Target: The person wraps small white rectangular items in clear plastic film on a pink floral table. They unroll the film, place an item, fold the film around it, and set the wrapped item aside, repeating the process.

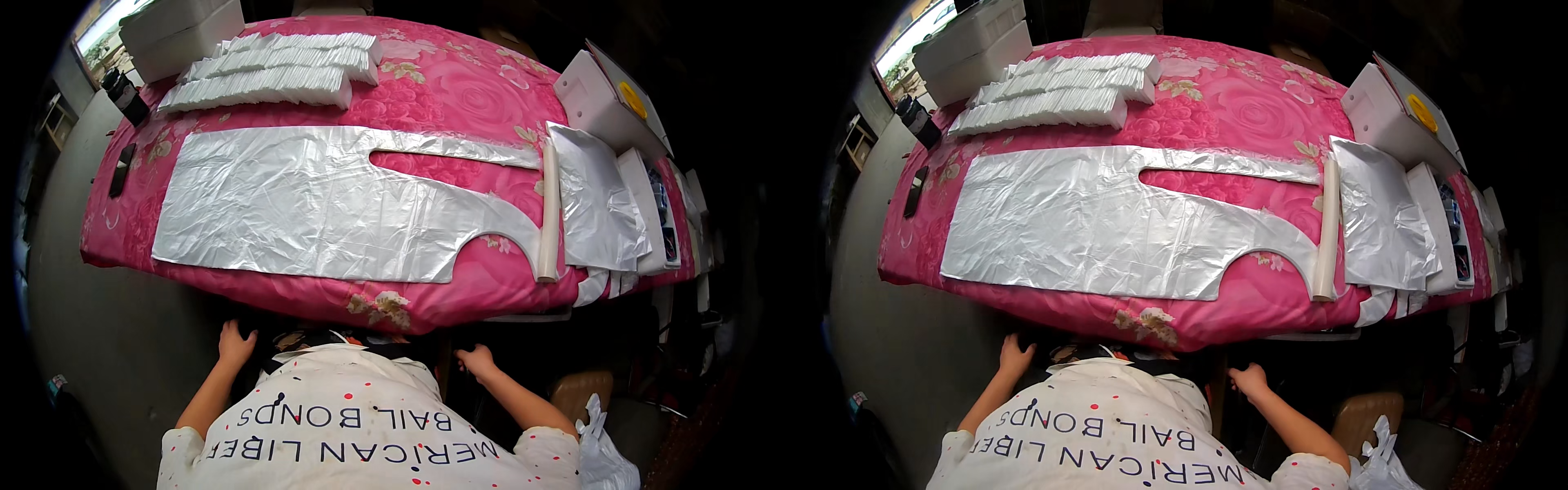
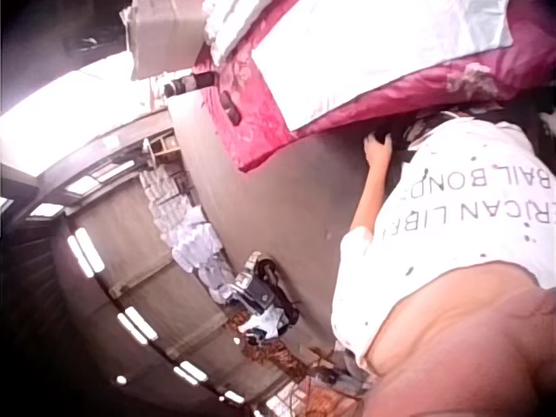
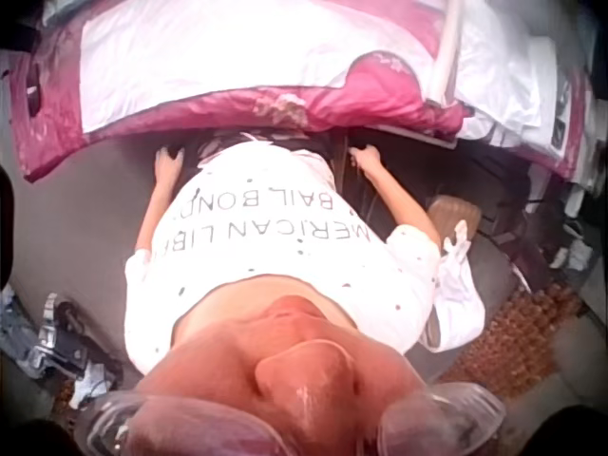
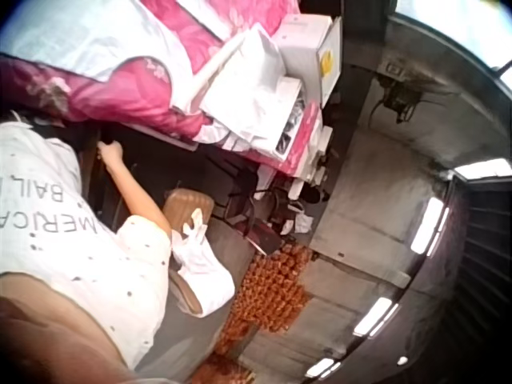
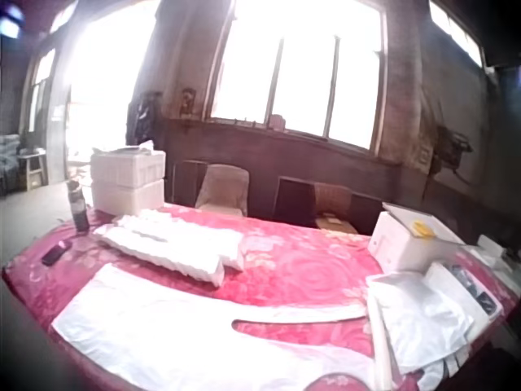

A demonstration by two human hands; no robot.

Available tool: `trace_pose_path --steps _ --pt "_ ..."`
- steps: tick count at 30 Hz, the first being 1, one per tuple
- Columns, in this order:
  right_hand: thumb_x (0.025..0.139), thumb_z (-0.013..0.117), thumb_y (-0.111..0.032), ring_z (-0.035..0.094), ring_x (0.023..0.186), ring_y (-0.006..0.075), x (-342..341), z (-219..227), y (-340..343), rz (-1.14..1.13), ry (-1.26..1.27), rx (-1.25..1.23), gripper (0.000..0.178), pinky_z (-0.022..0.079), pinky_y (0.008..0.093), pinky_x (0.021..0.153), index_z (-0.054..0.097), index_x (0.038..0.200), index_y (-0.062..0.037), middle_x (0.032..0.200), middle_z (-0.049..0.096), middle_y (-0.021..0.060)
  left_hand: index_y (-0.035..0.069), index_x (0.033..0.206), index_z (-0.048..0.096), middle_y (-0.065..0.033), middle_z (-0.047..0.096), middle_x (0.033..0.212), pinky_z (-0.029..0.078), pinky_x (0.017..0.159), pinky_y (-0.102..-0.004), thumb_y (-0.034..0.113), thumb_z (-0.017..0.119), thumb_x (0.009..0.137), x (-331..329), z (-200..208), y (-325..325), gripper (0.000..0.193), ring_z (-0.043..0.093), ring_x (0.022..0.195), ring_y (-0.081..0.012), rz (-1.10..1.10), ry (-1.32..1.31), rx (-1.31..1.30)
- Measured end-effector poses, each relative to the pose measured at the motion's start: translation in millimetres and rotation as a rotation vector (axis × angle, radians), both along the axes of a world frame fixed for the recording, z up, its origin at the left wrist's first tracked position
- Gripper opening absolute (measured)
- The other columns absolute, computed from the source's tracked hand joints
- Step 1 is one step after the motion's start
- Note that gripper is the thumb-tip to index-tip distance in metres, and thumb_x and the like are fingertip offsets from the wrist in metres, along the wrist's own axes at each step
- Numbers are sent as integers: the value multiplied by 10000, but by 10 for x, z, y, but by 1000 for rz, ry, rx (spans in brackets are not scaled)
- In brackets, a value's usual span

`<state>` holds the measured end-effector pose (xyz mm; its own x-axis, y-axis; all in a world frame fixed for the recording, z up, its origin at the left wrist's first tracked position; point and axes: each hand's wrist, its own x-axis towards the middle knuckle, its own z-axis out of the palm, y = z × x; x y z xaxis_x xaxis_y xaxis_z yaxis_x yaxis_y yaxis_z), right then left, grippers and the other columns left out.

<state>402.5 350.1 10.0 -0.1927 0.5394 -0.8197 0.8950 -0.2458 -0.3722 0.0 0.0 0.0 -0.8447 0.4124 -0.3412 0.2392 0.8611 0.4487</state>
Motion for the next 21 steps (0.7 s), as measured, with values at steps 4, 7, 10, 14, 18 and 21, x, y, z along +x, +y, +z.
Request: trace_pose_path --steps 4,7,10,14,18,21 --pt "768 506 -645 636 885 326 -92 182 36 584 -286 272 767 484 405 790 548 1142 23 908 670 165 22 1075 562 -152 557 1133 439 907 -393 23 625 700 197 731 186 380 546 1030 -317 -378 334 398" --pt "800 412 -682 642 828 320 -548 1026 329 949 -459 282 752 488 382 780 664 892 20 846 666 186 16 1023 590 -145 554 1141 458 872 -360 -25 612 690 -102 1150 365 337 551 1021 -308 -514 472 595" --pt "883 541 -436 619 593 143 -787 1585 769 225 258 8 463 479 268 585 631 868 18 644 635 95 10 1054 574 -157 533 1179 426 912 -379 1 592 743 -689 1375 339 312 520 1075 -323 -403 678 461" --pt "794 643 -324 612 791 327 -889 1672 1511 300 4 1275 435 483 389 721 571 1015 43 859 630 205 12 1059 563 -156 508 1224 397 953 -385 16 608 735 -1361 1366 446 327 482 1132 -333 -298 760 342" --pt "724 683 -293 569 932 388 -625 1164 2316 136 -243 1290 546 449 447 818 511 1119 42 1015 583 236 -4 1051 555 -188 502 1228 363 987 -406 29 617 736 -1789 1251 667 323 464 1150 -356 -287 769 222" --pt "699 682 -288 573 929 395 -576 1002 2512 119 -175 1257 541 447 453 819 521 1100 37 984 596 233 -22 1063 558 -205 490 1234 367 979 -402 73 643 731 -2157 1051 628 356 469 1139 -355 -251 767 143"
